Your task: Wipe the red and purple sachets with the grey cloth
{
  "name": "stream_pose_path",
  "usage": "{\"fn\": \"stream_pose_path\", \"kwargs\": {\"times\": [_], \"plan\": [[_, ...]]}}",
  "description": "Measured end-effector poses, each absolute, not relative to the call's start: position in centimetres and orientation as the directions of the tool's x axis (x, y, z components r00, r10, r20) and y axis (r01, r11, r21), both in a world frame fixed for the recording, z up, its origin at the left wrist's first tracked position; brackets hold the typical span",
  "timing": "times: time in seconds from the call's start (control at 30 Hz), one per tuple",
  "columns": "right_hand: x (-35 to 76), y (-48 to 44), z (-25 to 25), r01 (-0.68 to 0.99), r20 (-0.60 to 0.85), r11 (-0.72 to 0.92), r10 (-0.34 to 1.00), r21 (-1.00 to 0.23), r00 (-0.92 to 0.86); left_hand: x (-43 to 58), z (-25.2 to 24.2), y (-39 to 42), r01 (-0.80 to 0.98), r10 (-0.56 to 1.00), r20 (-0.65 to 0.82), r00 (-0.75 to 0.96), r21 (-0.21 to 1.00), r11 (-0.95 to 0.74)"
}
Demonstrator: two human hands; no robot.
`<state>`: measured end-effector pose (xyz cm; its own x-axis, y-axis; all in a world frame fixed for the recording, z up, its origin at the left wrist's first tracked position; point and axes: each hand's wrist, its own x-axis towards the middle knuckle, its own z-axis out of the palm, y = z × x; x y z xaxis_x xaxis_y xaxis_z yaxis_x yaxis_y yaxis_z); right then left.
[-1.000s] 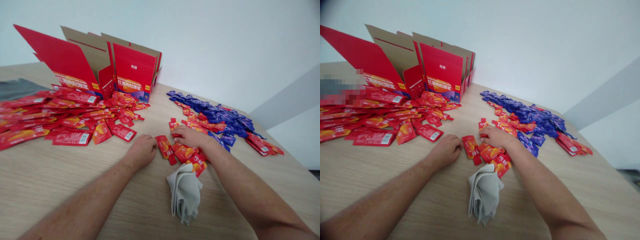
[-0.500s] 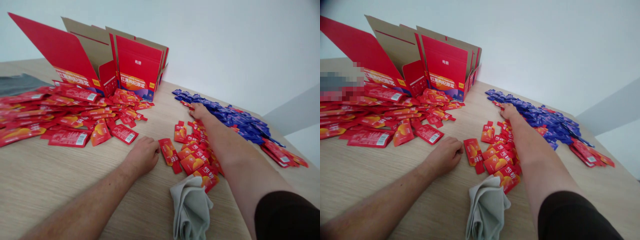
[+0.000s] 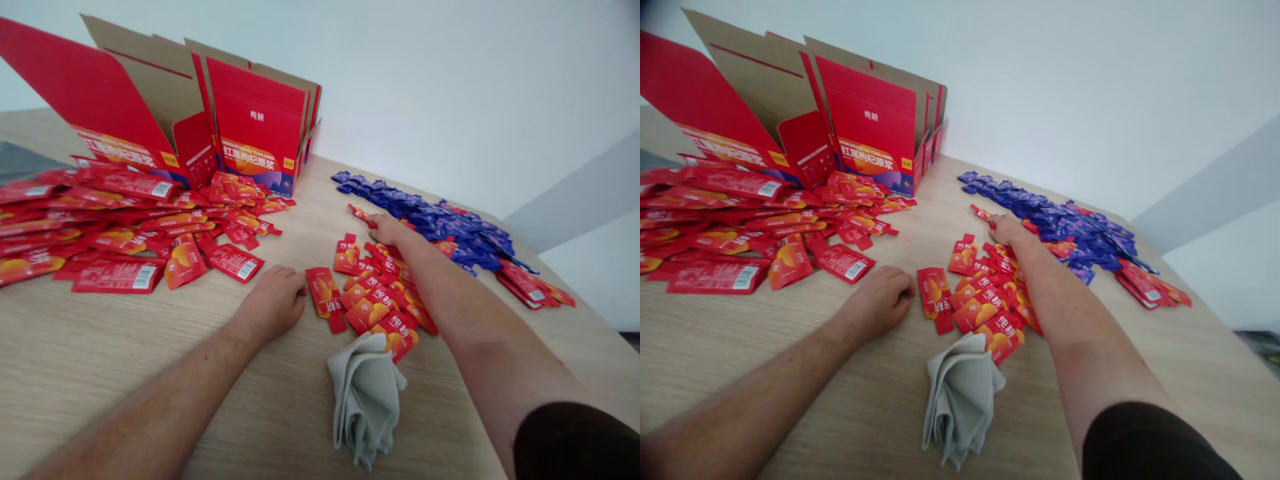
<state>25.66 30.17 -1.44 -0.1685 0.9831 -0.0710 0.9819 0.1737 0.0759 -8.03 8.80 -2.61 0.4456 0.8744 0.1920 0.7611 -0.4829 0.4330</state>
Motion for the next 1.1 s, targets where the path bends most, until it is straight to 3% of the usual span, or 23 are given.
{"fn": "stream_pose_path", "kwargs": {"times": [0.47,0.63,0.77,1.1], "plan": [[26.3,18.5,-0.6,0.954,-0.036,0.299,0.954,0.01,-0.298,-8.3,-2.8,9.5,0.762,0.853,0.193,0.485,0.385,-0.52],[31.4,17.4,1.6,0.992,0.105,0.097,0.989,0.077,-0.105,-8.2,-2.6,9.5,0.766,0.854,0.188,0.485,0.38,-0.518],[35.3,17.8,2.0,0.987,0.094,-0.08,0.993,0.138,0.067,-8.2,-2.6,9.6,0.769,0.855,0.186,0.483,0.377,-0.516],[35.0,22.1,0.4,0.97,-0.036,-0.13,0.989,0.206,0.14,-8.3,-2.5,9.7,0.778,0.861,0.161,0.483,0.372,-0.506]]}}
